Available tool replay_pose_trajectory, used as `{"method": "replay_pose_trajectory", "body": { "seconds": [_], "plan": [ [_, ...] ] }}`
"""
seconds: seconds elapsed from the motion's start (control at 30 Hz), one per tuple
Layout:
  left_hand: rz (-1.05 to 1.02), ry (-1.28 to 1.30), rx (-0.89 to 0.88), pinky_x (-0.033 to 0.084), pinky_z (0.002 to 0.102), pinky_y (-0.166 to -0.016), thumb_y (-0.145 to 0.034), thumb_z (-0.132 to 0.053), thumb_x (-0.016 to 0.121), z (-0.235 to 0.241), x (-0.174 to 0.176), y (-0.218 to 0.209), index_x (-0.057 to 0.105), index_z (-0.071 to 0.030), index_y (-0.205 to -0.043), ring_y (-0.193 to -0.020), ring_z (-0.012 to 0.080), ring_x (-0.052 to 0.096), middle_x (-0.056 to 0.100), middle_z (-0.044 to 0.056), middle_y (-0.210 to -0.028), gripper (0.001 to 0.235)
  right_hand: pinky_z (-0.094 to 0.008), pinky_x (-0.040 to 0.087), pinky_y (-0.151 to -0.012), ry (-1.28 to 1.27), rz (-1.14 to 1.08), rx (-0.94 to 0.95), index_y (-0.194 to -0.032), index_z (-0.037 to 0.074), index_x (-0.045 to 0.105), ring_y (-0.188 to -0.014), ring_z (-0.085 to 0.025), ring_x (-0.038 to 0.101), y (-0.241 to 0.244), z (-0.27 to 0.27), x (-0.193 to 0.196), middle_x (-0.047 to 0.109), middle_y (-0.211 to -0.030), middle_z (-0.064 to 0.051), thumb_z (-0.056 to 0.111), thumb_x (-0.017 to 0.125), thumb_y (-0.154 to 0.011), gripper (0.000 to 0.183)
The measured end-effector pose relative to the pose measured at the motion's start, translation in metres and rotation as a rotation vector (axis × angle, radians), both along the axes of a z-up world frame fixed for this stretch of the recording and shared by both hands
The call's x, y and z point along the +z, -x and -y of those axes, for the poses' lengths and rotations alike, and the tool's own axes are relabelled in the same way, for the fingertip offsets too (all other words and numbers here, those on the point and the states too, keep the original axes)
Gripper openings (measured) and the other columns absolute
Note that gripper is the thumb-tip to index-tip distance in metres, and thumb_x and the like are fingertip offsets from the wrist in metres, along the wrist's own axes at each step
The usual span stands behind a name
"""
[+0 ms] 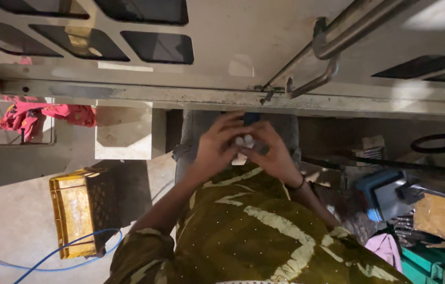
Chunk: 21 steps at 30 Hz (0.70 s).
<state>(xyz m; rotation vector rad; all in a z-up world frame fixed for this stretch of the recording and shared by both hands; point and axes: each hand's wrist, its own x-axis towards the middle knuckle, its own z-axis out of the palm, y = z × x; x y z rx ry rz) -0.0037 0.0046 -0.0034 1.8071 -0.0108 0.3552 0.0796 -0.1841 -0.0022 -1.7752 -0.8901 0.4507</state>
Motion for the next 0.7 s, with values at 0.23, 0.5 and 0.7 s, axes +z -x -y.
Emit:
{"method": "replay_pose_trajectory", "body": {
  "seconds": [0.23,0.5,0.7],
  "plan": [
    [0.071,-0.082,-0.075,0.062,0.034,-0.094,-0.086,-0.012,0.082,0.012,0.000,-0.002,0.074,-0.014,-0.120,-0.130,0.0274,0.065,0.054,0.012,-0.151,0.035,-0.035,0.060,-0.087,0.050,-0.082,0.017,-0.124,0.002,0.060,-0.110,-0.023,0.067,0.005,0.000,-0.013,0.059,-0.123,-0.011,-0.010,0.063,-0.083,0.043],
    [-0.092,0.012,-0.158,0.061,0.031,-0.080,-0.092,-0.015,0.072,0.012,0.012,-0.006,0.070,-0.010,-0.124,-0.113,0.0234,0.071,0.060,0.011,-0.147,0.033,-0.039,0.056,-0.099,-0.112,-0.324,0.061,-0.133,0.000,0.056,-0.121,-0.024,0.062,-0.002,0.011,-0.005,0.058,-0.130,-0.011,-0.005,0.068,-0.089,0.046],
    [-0.140,0.619,-0.168,0.054,0.034,-0.078,-0.111,-0.017,0.058,0.013,-0.006,-0.006,0.063,-0.005,-0.140,-0.093,0.0206,0.062,0.066,0.017,-0.122,0.033,-0.040,0.053,-0.103,-0.521,-0.635,0.073,-0.130,-0.002,0.065,-0.118,-0.021,0.065,-0.012,0.028,-0.013,0.067,-0.126,-0.009,0.011,0.061,-0.109,0.025]
  ]
}}
